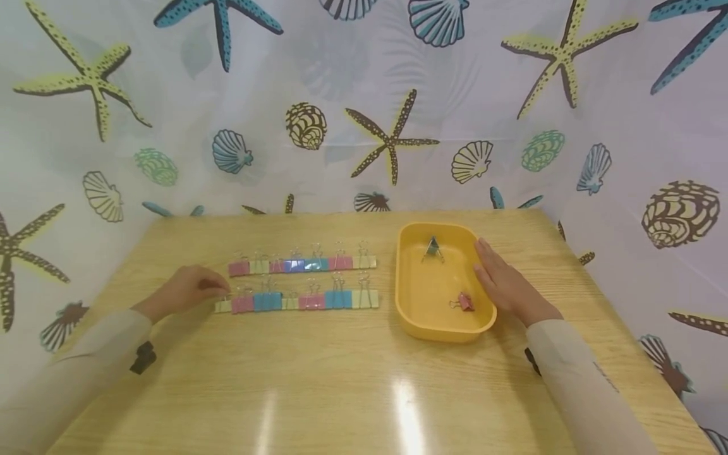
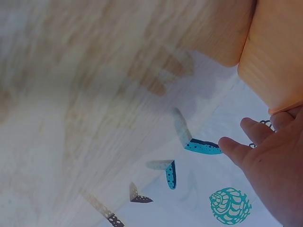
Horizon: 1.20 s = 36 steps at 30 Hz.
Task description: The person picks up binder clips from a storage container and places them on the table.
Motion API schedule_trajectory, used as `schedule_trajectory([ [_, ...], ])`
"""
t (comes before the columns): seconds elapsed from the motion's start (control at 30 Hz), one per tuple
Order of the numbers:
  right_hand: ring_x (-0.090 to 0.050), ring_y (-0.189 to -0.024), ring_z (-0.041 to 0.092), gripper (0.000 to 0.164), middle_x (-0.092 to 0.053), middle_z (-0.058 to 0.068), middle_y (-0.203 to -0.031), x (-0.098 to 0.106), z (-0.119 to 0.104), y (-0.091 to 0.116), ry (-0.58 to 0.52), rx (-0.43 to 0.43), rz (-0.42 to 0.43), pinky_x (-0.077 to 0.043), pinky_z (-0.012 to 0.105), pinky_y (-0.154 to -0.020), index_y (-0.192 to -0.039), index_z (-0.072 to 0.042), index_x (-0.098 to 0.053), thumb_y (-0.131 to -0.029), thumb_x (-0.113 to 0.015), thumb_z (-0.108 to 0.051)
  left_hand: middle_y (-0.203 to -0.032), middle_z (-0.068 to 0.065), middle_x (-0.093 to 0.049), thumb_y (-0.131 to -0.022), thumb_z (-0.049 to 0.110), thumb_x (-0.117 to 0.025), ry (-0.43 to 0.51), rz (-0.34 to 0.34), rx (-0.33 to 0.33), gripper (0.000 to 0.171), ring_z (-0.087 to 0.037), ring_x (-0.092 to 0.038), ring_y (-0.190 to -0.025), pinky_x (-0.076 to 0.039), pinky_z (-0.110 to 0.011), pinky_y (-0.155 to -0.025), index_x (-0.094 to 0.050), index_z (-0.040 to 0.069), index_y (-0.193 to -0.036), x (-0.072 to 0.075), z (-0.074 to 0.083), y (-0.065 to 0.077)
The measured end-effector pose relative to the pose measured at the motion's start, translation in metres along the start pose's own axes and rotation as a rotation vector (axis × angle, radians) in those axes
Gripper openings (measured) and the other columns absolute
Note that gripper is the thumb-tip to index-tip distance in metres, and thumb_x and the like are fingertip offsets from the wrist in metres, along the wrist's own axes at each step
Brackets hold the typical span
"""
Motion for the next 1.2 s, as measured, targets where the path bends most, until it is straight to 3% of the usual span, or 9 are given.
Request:
schedule_trajectory([
  [0.5,-0.001,-0.144,0.043,0.062,0.006,0.024,-0.157,0.004,-0.004,-0.001,-0.015,0.016,-0.001,-0.006,0.058,-0.113,-0.152,0.000,0.004,-0.107,-0.026,-0.029,-0.091,-0.008,-0.072,-0.090,0.008,-0.066,-0.006,-0.018,0.000,0.012,-0.014,-0.064,-0.075,-0.053,-0.031,-0.067,-0.074,0.002,-0.096,0.001,0.002,0.000],
  [0.6,-0.001,-0.144,0.043,0.062,0.006,0.025,-0.157,0.003,-0.004,-0.001,-0.012,0.014,0.001,-0.006,0.058,-0.113,-0.152,0.001,0.003,-0.107,-0.026,-0.029,-0.095,-0.010,-0.072,-0.091,0.009,-0.066,-0.053,-0.025,0.006,0.017,-0.019,-0.066,-0.081,-0.054,-0.037,-0.073,-0.073,-0.001,-0.102,0.004,0.003,0.000],
  [0.7,-0.001,-0.144,0.044,0.062,0.005,0.026,-0.157,0.002,-0.004,-0.002,0.000,0.018,-0.004,-0.007,0.058,-0.113,-0.151,0.003,0.002,-0.107,-0.026,-0.030,-0.098,-0.011,-0.071,-0.091,0.010,-0.065,-0.127,-0.006,0.010,0.020,-0.024,-0.066,-0.087,-0.054,-0.044,-0.078,-0.071,-0.002,-0.106,0.017,0.011,0.000],
  [0.93,-0.006,-0.142,0.049,0.063,0.000,0.027,-0.157,0.006,-0.004,-0.001,0.070,0.003,-0.023,-0.010,0.062,-0.111,-0.152,0.003,-0.002,-0.107,-0.026,-0.034,-0.101,-0.011,-0.071,-0.089,0.007,-0.067,-0.192,0.046,-0.052,0.017,-0.027,-0.066,-0.092,-0.052,-0.047,-0.083,-0.073,0.002,-0.105,0.050,0.067,-0.012],
  [1.07,-0.007,-0.141,0.050,0.063,-0.001,0.027,-0.157,0.006,-0.005,-0.002,0.091,-0.006,-0.037,-0.011,0.063,-0.110,-0.152,0.003,-0.003,-0.106,-0.027,-0.034,-0.105,-0.009,-0.071,-0.089,0.010,-0.068,-0.193,0.046,-0.095,0.019,-0.026,-0.065,-0.098,-0.052,-0.046,-0.087,-0.073,0.004,-0.107,0.051,0.102,-0.023],
  [1.2,-0.008,-0.141,0.050,0.063,-0.002,0.027,-0.157,0.005,-0.005,-0.002,0.104,-0.015,-0.042,-0.012,0.063,-0.110,-0.152,0.003,-0.004,-0.106,-0.028,-0.033,-0.109,-0.008,-0.070,-0.090,0.014,-0.069,-0.209,0.028,-0.173,0.021,-0.027,-0.064,-0.103,-0.051,-0.044,-0.090,-0.072,0.005,-0.109,0.042,0.143,-0.037],
])
Point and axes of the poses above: each hand's wrist, its own y-axis away from the middle knuckle, its own x-axis out of the back of the hand, z = x × y, the point moved 10 cm from there along -y, towards the middle knuckle
